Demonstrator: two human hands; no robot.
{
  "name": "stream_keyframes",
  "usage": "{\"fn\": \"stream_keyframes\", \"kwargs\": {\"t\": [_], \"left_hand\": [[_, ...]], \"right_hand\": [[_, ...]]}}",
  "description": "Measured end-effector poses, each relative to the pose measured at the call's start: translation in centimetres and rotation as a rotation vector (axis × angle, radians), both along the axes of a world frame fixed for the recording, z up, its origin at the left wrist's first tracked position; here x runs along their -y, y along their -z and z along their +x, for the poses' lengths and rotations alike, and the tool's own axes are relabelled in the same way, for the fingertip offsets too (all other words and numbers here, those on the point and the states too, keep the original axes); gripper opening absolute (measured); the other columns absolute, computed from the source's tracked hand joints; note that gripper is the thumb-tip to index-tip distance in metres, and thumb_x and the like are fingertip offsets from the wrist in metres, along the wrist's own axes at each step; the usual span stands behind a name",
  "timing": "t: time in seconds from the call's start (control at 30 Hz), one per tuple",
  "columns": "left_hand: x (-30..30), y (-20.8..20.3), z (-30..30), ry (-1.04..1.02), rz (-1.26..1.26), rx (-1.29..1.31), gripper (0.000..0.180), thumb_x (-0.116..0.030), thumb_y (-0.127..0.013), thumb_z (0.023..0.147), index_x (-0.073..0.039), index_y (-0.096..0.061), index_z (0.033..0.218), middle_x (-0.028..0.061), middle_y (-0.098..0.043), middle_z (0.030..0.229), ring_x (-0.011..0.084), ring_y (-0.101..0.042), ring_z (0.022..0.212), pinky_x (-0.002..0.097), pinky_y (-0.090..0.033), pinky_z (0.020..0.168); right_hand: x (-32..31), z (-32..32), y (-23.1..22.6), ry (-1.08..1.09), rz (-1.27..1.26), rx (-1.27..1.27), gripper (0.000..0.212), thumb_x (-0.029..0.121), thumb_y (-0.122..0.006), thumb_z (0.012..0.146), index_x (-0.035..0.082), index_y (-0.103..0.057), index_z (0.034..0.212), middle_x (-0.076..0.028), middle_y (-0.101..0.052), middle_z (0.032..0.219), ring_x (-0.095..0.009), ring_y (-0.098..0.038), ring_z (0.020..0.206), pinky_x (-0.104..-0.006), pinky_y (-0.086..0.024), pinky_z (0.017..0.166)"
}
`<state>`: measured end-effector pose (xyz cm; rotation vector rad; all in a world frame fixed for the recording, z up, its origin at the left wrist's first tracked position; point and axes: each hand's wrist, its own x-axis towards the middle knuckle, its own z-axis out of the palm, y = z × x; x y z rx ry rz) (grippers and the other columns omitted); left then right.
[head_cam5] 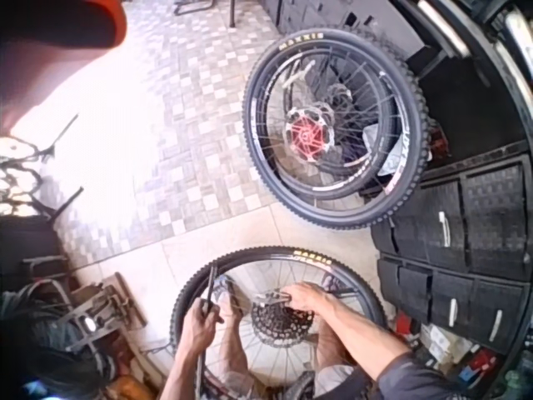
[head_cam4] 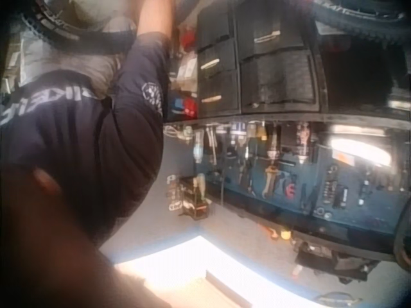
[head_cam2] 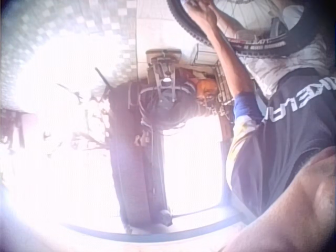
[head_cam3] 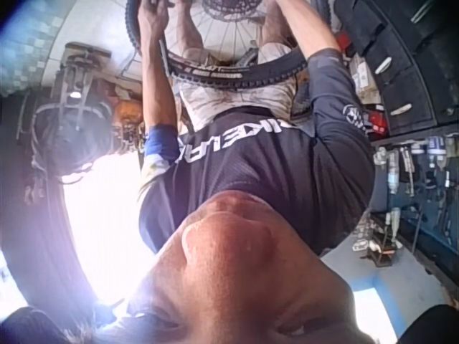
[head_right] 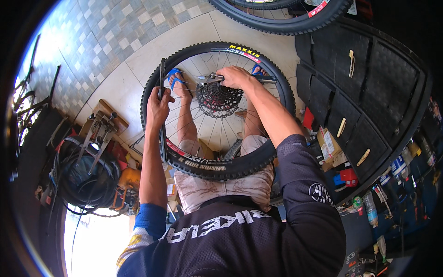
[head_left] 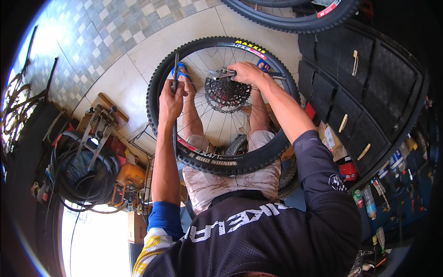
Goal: The person removes a rear bicycle wheel from a bike mounted on a repair stand, then uses a chain whip and wrench to loosen and remove the cassette from the wheel hub. The wheel is placed on the floor while the cassette is worked on.
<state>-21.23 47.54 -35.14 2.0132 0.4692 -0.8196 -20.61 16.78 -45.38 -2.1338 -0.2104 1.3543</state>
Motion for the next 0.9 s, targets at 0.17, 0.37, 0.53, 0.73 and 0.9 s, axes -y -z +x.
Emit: {"fn": "stream_keyframes", "kwargs": {"t": [0.17,0.37,0.53,0.73,0.9], "left_hand": [[0.2,0.1,0.1,0.031,0.021,-0.015,0.030,-0.033,-0.062,0.104,-0.002,-0.062,0.106,0.0082,-0.073,0.077,0.0122,-0.056,0.063,0.0319,-0.044,0.060],[0.4,0.0,0.2,0.032,0.021,-0.019,0.030,-0.033,-0.062,0.104,-0.003,-0.063,0.106,0.0084,-0.073,0.078,0.0120,-0.056,0.062,0.0312,-0.044,0.060],[0.7,0.1,0.7,0.026,0.012,-0.002,0.030,-0.032,-0.062,0.104,-0.003,-0.062,0.106,0.0081,-0.073,0.078,0.0127,-0.056,0.063,0.0317,-0.045,0.061],[0.7,0.2,1.6,0.042,0.033,0.004,0.029,-0.030,-0.062,0.104,-0.001,-0.062,0.107,0.0108,-0.074,0.080,0.0174,-0.063,0.070,0.0341,-0.049,0.066],[1.4,-0.4,2.7,0.076,0.067,-0.038,0.029,-0.027,-0.062,0.103,0.001,-0.060,0.107,0.0164,-0.075,0.084,0.0259,-0.073,0.080,0.0383,-0.054,0.075]], "right_hand": [[-0.1,-0.3,0.8,-0.056,0.009,0.042,0.043,0.019,-0.071,0.082,0.014,-0.071,0.124,-0.018,-0.075,0.108,-0.040,-0.071,0.105,-0.0480,-0.055,0.092],[0.1,-0.3,1.3,-0.067,0.017,0.034,0.041,0.022,-0.074,0.083,0.016,-0.071,0.124,-0.016,-0.076,0.105,-0.038,-0.072,0.102,-0.0485,-0.056,0.091],[0.2,0.7,0.9,-0.016,-0.018,-0.057,0.032,0.024,-0.074,0.086,0.014,-0.073,0.117,-0.016,-0.076,0.104,-0.038,-0.072,0.102,-0.0488,-0.056,0.090],[-0.8,-0.8,0.5,0.010,-0.080,0.024,0.025,0.018,-0.071,0.088,0.013,-0.075,0.112,-0.017,-0.076,0.103,-0.037,-0.072,0.102,-0.0481,-0.056,0.089],[-0.7,-0.6,0.2,0.086,-0.089,-0.042,0.028,0.029,-0.078,0.085,0.013,-0.077,0.109,-0.017,-0.076,0.102,-0.037,-0.073,0.102,-0.0472,-0.057,0.089]]}}
